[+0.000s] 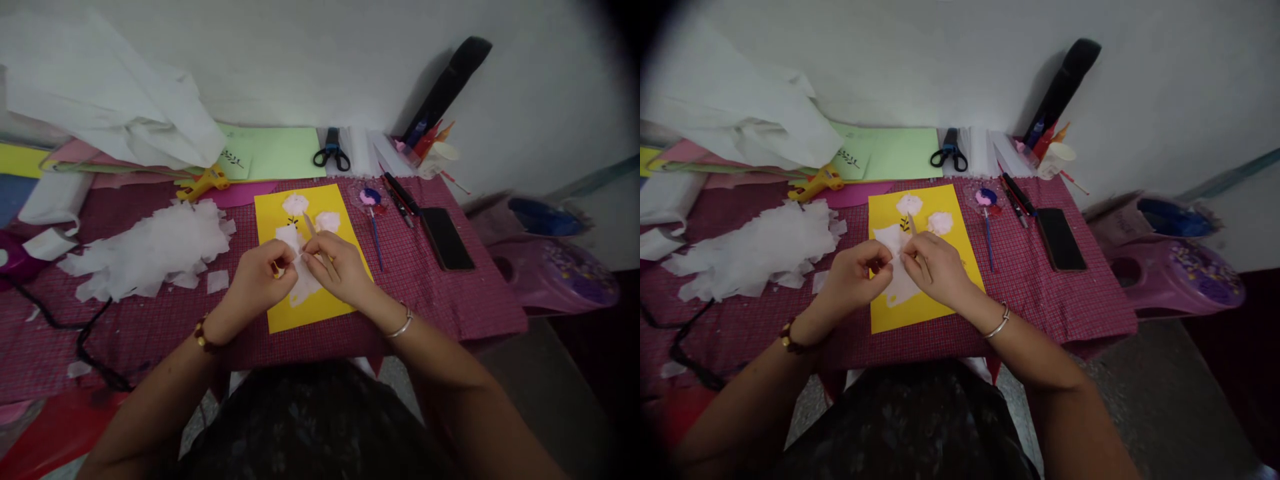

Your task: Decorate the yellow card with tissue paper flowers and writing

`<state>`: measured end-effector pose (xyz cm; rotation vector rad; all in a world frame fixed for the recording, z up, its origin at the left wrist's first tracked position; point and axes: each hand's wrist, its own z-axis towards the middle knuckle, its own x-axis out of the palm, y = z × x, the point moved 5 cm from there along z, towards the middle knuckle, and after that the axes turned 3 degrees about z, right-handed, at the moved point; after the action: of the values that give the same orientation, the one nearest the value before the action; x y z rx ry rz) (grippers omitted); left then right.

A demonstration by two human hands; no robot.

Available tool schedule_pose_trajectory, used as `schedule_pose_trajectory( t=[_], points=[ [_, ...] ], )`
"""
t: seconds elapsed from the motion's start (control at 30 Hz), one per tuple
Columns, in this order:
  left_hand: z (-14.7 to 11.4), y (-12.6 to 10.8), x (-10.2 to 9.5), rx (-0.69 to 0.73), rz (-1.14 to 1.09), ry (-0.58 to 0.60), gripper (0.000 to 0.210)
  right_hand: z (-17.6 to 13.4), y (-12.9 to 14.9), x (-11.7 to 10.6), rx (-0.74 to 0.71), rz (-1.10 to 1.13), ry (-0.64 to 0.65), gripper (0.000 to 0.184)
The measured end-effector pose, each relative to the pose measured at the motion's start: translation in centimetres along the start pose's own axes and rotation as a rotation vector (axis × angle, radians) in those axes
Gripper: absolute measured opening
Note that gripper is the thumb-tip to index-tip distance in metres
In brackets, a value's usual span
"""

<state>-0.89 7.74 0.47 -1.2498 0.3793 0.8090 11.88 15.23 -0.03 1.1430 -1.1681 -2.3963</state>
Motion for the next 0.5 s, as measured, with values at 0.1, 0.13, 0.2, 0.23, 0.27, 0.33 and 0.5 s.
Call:
schedule_pose_trajectory(
  t=[0.1,0.13,0.2,0.23,0.27,0.33,0.5],
  points=[
    [0.06,0.30,-0.06,-0.028,0.018,-0.012,0.008,0.03,-0.27,0.06,0.031,0.025,-0.002,0.009],
    [0.06,0.39,-0.06,-0.036,0.012,-0.019,0.006,0.02,-0.28,0.12,0.033,0.032,0.002,0.010],
    [0.03,0.49,-0.01,-0.039,-0.002,-0.029,0.005,0.01,-0.18,0.24,0.027,0.037,0.007,0.011],
    [0.01,0.49,0.00,-0.034,-0.009,-0.036,0.006,0.00,-0.11,0.28,0.022,0.037,0.009,0.011],
    [-0.01,0.47,0.00,-0.029,-0.015,-0.041,0.008,0.00,-0.05,0.29,0.017,0.037,0.007,0.012],
    [-0.02,0.47,-0.08,-0.036,-0.019,-0.052,0.011,0.01,-0.03,0.23,0.018,0.034,-0.002,0.012],
    [0.11,0.44,-0.52,-0.084,-0.017,-0.093,0.011,0.03,-0.34,-0.06,0.043,0.040,-0.018,0.008]
  ],
)
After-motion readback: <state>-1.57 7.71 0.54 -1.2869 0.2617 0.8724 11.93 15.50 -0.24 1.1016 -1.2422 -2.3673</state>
